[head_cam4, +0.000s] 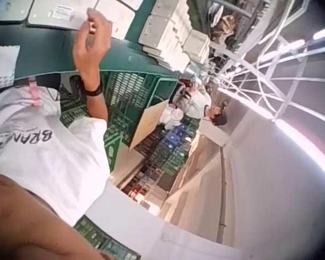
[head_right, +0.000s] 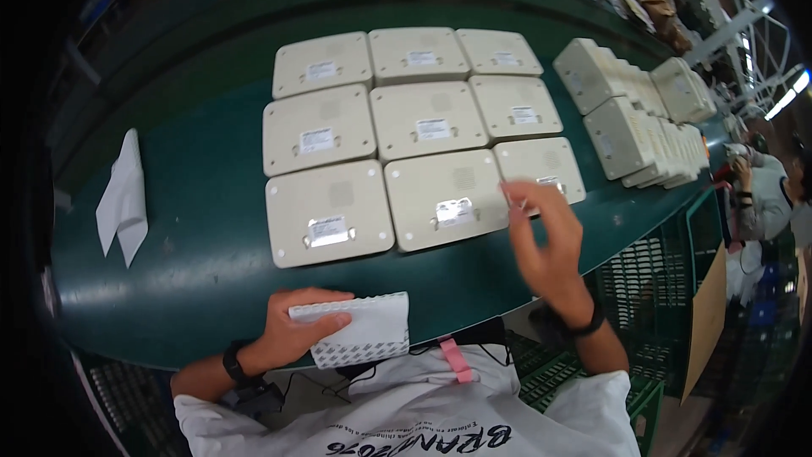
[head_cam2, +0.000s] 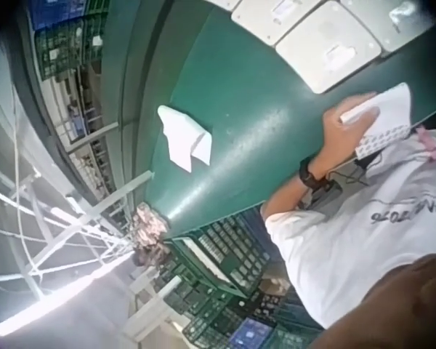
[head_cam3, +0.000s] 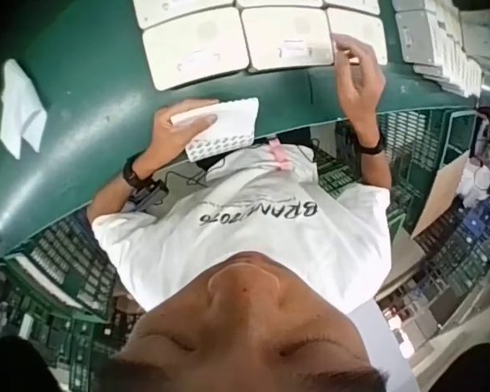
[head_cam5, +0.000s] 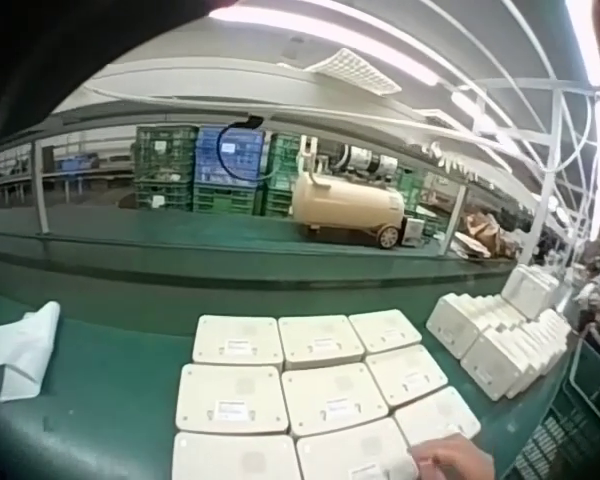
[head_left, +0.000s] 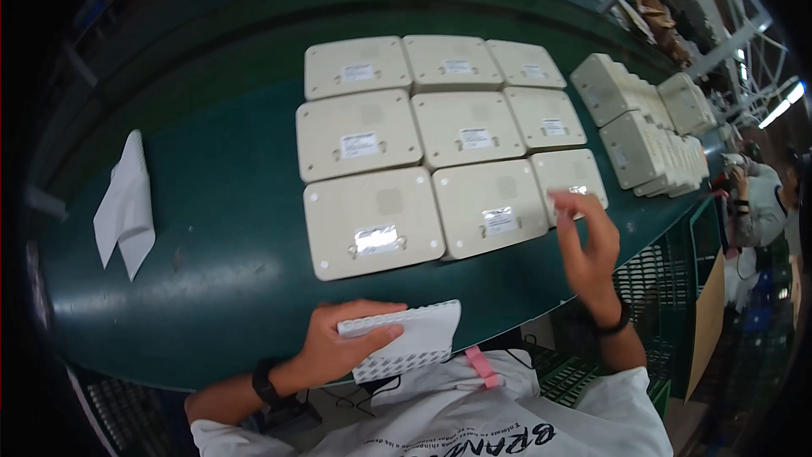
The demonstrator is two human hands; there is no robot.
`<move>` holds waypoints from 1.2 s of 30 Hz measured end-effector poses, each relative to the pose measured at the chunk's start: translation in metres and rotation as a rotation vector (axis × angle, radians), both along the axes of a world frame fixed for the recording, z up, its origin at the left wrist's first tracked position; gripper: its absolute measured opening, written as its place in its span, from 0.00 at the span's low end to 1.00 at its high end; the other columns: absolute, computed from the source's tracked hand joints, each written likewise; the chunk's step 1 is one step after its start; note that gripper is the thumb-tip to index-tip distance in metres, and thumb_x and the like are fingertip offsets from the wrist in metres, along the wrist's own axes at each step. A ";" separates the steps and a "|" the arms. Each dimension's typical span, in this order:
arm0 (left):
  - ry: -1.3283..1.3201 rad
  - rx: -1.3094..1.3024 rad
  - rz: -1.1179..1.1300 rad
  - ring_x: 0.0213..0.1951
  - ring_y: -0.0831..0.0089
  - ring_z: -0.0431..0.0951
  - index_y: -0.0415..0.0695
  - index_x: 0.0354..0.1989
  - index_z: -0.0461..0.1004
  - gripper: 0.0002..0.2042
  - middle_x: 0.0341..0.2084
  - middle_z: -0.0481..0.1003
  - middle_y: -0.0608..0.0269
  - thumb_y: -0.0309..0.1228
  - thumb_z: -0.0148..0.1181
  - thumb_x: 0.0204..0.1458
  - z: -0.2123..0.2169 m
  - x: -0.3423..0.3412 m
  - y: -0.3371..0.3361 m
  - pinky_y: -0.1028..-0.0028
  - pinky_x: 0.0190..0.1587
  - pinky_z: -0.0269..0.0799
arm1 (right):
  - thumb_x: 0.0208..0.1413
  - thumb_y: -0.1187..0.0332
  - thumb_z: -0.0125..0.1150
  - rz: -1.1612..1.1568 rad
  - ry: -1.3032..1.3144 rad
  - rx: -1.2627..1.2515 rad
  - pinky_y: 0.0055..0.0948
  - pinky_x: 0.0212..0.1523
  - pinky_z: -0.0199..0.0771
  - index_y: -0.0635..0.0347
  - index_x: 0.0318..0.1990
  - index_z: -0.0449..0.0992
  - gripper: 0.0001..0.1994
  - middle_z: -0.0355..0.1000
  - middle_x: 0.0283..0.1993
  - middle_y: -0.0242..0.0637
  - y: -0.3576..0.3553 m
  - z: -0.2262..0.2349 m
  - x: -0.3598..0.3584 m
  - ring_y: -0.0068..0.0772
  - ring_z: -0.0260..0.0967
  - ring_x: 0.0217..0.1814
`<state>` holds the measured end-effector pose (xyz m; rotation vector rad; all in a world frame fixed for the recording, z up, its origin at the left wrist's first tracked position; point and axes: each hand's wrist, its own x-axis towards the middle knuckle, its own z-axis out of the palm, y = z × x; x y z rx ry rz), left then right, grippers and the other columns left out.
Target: The person peels labels from a sheet and presses them onto the back of plastic cases. They then peel small white pads from a separate sheet and stick them onto the corners of the cases before moving the finished items to the side.
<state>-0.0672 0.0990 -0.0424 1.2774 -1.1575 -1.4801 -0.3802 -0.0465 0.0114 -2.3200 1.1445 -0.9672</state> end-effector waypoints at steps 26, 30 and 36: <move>-0.046 0.017 -0.034 0.37 0.78 0.82 0.37 0.47 0.82 0.13 0.38 0.84 0.57 0.26 0.71 0.54 0.002 -0.002 -0.001 0.77 0.41 0.79 | 0.47 0.80 0.72 0.234 -0.139 0.018 0.30 0.35 0.77 0.63 0.38 0.77 0.11 0.80 0.39 0.40 0.073 -0.034 0.075 0.39 0.76 0.37; -0.079 -0.057 -0.063 0.37 0.77 0.83 0.36 0.46 0.81 0.13 0.39 0.84 0.56 0.26 0.71 0.53 -0.002 -0.004 -0.006 0.77 0.41 0.79 | 0.46 0.82 0.72 0.323 -0.127 -0.018 0.29 0.35 0.76 0.63 0.40 0.76 0.14 0.79 0.41 0.40 0.071 -0.047 0.064 0.40 0.74 0.37; -0.115 -0.020 -0.025 0.37 0.76 0.82 0.35 0.45 0.81 0.13 0.38 0.83 0.56 0.24 0.71 0.52 0.000 -0.002 -0.002 0.75 0.41 0.79 | 0.50 0.82 0.69 0.235 -0.141 -0.146 0.28 0.38 0.77 0.63 0.41 0.73 0.13 0.78 0.39 0.39 0.061 -0.029 0.021 0.35 0.75 0.40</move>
